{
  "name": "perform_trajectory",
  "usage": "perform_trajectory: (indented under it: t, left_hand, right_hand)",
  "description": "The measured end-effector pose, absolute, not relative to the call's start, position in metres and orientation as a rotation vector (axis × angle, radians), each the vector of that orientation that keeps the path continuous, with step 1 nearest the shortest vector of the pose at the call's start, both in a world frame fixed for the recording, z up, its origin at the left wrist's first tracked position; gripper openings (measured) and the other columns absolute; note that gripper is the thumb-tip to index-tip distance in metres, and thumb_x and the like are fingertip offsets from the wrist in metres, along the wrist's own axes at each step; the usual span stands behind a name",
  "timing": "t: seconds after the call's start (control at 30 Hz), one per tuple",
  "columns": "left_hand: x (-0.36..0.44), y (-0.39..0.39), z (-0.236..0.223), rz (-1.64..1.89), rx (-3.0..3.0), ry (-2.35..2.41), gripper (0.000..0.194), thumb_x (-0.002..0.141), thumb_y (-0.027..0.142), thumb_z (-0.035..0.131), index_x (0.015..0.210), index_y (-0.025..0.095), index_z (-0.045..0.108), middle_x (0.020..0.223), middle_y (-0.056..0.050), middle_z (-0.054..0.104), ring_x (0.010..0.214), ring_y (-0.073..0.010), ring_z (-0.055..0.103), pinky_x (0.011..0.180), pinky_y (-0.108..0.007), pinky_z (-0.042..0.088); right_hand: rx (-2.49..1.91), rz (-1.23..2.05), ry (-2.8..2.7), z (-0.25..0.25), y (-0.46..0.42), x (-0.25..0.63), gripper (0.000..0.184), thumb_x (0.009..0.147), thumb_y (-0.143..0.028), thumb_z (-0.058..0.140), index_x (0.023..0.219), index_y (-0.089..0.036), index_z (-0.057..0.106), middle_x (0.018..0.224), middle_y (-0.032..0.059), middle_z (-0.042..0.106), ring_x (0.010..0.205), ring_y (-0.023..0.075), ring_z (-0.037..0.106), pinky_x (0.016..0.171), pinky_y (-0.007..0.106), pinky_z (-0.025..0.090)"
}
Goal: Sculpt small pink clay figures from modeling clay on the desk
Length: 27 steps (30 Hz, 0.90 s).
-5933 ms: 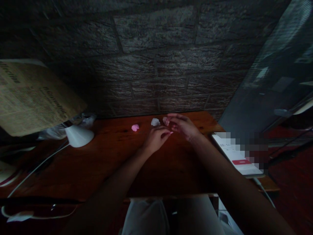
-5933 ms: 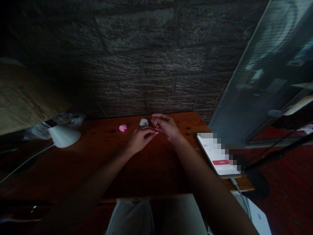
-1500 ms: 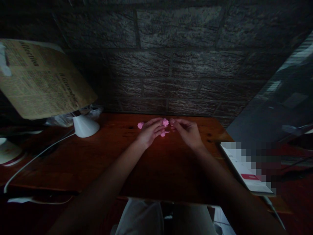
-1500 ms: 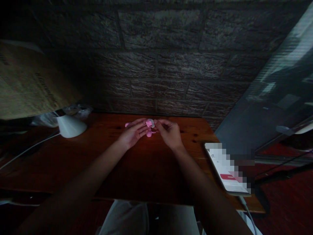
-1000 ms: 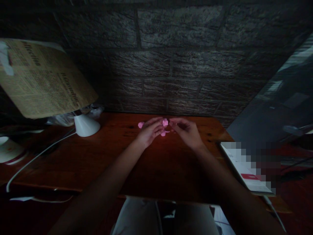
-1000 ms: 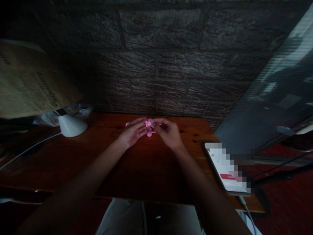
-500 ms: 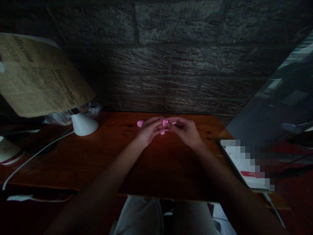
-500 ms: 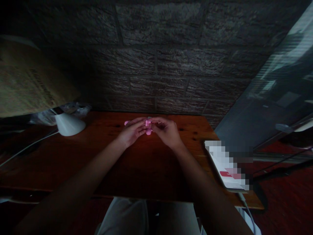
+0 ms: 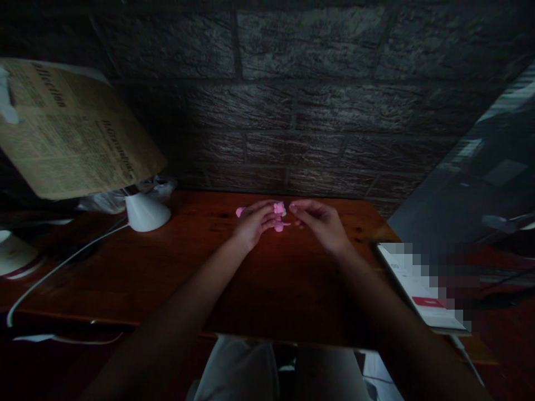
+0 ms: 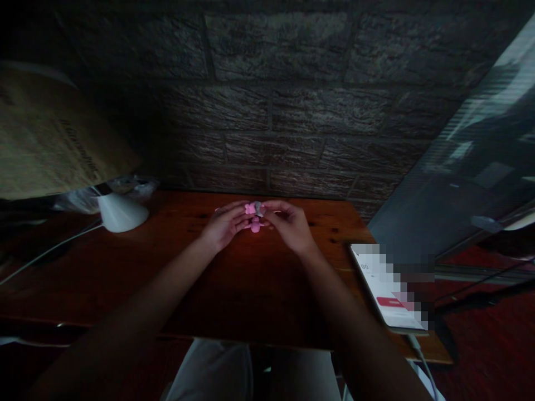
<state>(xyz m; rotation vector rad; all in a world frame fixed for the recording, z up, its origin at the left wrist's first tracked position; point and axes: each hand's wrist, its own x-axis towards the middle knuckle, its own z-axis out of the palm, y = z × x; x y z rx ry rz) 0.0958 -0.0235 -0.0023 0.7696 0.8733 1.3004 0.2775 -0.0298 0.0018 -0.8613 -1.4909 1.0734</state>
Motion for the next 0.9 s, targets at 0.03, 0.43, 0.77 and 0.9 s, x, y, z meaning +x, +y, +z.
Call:
perform_trajectory:
  t: [0.03,0.43,0.77,0.9]
  left_hand:
    - [0.096,-0.023,-0.002,1.306,0.768,0.883,0.005,0.083,0.013,0.074,0.088,0.015,0.076,0.08,-0.006,0.078,0.072,-0.0144,0.072,0.074,-0.027,0.057]
    - [0.098,-0.027,-0.005,1.343,0.956,0.878,0.018,0.076,0.02,0.082,0.091,0.015,0.075,0.085,-0.007,0.078,0.075,-0.0163,0.074,0.07,-0.028,0.06]
    - [0.1,-0.029,-0.002,1.366,0.964,0.884,0.017,0.073,0.019,0.083,0.088,0.014,0.076,0.083,-0.006,0.078,0.071,-0.0149,0.072,0.066,-0.026,0.059]
    - [0.1,-0.029,-0.002,1.359,0.958,0.87,0.02,0.072,0.021,0.084,0.089,0.014,0.076,0.083,-0.006,0.078,0.071,-0.0149,0.072,0.065,-0.026,0.059]
  right_hand:
    - [-0.861,1.064,-1.484,0.002,-0.029,0.278,0.026,0.08,-0.044,0.081,0.094,-0.022,0.078,0.088,0.004,0.078,0.069,0.0156,0.07,0.065,0.03,0.057]
    - [-0.825,0.863,-1.576,-0.008,-0.03,0.273,0.022,0.084,-0.037,0.076,0.098,-0.022,0.078,0.095,0.006,0.08,0.075,0.0182,0.074,0.07,0.032,0.061]
    - [-0.847,0.743,-1.709,-0.004,-0.033,0.272,0.018,0.088,-0.038,0.072,0.098,-0.025,0.079,0.096,0.0038,0.08,0.077,0.0179,0.074,0.071,0.03,0.061]
    - [-0.872,0.719,-1.706,-0.006,-0.031,0.273,0.02,0.087,-0.04,0.072,0.097,-0.024,0.079,0.095,0.0047,0.08,0.072,0.0172,0.072,0.066,0.03,0.059]
